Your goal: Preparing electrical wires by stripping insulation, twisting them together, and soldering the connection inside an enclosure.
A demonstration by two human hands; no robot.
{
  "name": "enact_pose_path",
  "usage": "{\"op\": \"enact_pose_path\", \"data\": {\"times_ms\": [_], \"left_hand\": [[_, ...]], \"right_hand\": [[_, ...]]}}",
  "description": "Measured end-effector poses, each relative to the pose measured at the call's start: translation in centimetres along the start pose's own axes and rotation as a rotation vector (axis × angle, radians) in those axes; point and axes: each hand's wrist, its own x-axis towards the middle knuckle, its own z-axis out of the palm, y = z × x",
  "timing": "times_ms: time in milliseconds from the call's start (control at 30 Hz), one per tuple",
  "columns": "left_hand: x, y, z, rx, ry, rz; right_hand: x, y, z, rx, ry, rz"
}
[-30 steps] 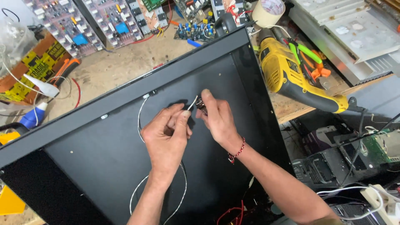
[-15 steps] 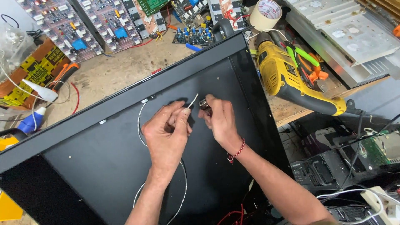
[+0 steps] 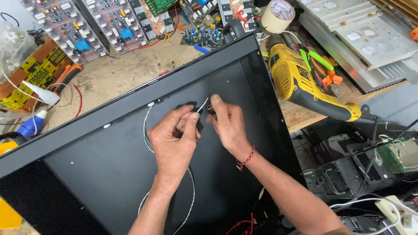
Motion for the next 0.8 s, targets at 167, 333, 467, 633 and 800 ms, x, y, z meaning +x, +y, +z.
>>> {"op": "enact_pose_path", "data": {"times_ms": [167, 333, 467, 633, 800], "left_hand": [[0.0, 0.3, 0.0, 0.000, -0.005, -0.001], [-0.1, 0.5, -0.1, 0.011, -0.015, -0.002], [-0.1, 0.6, -0.2, 0.010, -0.012, 0.009], [-0.3, 0.5, -0.1, 0.032, -0.012, 0.011], [-0.4, 0.3, -0.1, 0.029, -0.020, 0.023]], "right_hand": [[0.6, 1.2, -0.2, -0.007, -0.002, -0.034], [0.1, 0.1, -0.1, 0.010, -0.004, -0.029], [0.4, 1.2, -0.2, -0.009, -0.006, -0.078], [1.0, 4.3, -0.5, -0.009, -0.005, -0.105], [0.8, 3.4, -0.5, -0.018, -0.022, -0.126]]}}
